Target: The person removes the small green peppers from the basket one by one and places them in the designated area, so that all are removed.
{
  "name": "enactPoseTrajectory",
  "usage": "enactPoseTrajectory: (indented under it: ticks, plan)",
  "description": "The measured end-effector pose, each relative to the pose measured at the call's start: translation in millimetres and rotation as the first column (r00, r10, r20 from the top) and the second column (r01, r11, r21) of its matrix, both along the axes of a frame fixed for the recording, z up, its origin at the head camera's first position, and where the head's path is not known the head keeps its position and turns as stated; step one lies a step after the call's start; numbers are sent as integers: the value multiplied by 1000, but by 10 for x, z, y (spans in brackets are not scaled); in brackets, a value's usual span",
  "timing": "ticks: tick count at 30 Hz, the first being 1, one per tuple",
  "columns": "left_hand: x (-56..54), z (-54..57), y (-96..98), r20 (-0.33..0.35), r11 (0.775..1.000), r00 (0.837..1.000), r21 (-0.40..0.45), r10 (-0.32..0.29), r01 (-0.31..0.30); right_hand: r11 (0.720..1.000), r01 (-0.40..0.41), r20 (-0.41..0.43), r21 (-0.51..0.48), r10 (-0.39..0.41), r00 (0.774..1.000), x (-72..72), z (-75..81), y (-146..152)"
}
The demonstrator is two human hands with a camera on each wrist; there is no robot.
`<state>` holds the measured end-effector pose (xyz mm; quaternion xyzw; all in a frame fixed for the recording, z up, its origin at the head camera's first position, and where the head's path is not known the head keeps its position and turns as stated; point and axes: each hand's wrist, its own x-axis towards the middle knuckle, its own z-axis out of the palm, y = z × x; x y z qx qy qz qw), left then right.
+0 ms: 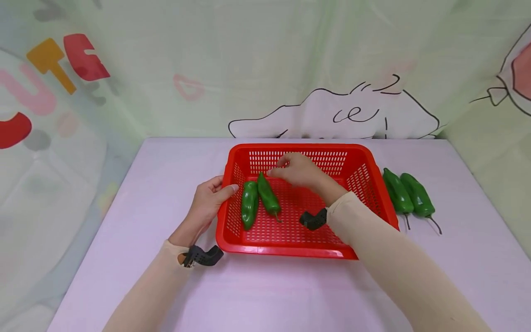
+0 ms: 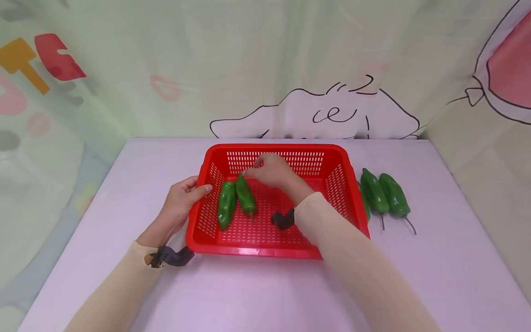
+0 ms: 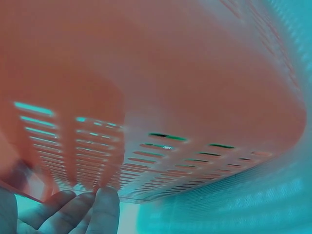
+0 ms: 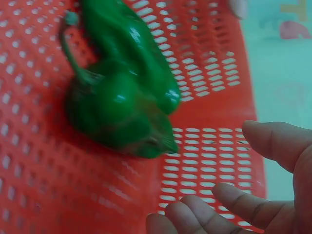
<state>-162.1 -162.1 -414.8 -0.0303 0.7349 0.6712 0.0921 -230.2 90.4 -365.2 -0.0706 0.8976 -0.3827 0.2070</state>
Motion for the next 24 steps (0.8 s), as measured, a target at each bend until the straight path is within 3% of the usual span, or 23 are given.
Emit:
enactPoseTrajectory:
  ticks: [13, 24]
  plan:
    - [-4, -7, 15, -19, 1000, 1000, -8, -15, 15, 997, -82, 145, 6, 80, 986, 30, -231, -80]
    - [9, -21, 5, -15, 1000, 1000, -11, 1, -1, 991, -134, 139, 27, 129, 982, 42, -340, -142]
